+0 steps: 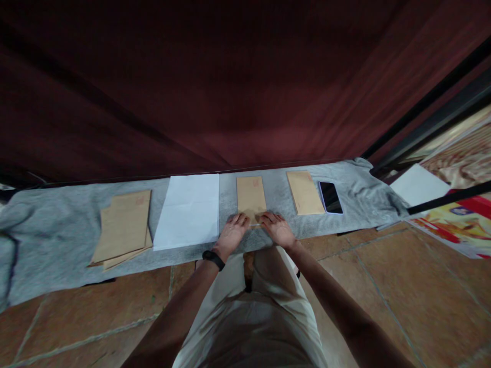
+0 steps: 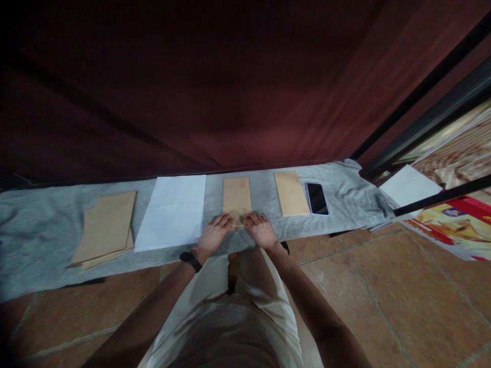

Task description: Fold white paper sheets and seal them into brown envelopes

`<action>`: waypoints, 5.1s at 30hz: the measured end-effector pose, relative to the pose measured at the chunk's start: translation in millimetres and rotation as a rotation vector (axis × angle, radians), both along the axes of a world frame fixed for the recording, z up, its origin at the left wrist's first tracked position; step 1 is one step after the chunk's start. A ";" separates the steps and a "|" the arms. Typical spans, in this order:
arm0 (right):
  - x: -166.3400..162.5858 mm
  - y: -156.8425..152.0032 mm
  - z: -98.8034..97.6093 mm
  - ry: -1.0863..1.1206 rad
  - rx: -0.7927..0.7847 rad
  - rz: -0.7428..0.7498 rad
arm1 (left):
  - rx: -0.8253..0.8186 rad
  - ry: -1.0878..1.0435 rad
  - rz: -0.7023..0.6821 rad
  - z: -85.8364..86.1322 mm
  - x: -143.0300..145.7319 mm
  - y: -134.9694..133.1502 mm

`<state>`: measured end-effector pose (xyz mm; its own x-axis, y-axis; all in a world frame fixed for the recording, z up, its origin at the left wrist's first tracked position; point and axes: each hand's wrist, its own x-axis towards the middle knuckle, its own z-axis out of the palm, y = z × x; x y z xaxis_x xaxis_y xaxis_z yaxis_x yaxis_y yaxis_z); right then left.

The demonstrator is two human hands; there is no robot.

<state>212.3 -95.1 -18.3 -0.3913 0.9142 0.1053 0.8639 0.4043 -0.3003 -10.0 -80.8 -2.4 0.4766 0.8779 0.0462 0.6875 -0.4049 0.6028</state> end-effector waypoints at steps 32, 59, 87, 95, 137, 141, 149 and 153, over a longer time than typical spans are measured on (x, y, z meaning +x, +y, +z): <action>-3.4 -3.4 0.8 -0.044 0.077 -0.012 | 0.294 0.494 -0.121 3.3 7.9 -6.2; 6.4 -10.2 -17.2 0.026 0.139 0.096 | 0.439 0.574 -0.079 -16.7 24.2 -32.8; -4.8 -9.5 -21.4 0.339 0.090 -0.051 | 0.335 0.373 -0.001 -8.6 8.4 -23.3; -1.8 -9.8 -21.4 0.270 0.091 -0.158 | 0.272 0.322 0.072 -5.1 8.1 -17.3; -46.3 -29.8 -9.6 0.379 0.138 -0.140 | 0.325 0.299 -0.019 -32.9 19.2 -47.7; -72.7 -45.3 -8.5 0.426 0.077 -0.005 | 0.277 0.333 -0.042 -43.6 16.7 -50.2; -69.4 -50.4 -9.6 0.314 0.067 -0.083 | 0.327 0.326 0.010 -49.3 19.4 -49.3; -64.9 -51.0 -7.9 0.242 0.077 -0.094 | 0.345 0.304 0.030 -47.0 20.6 -49.9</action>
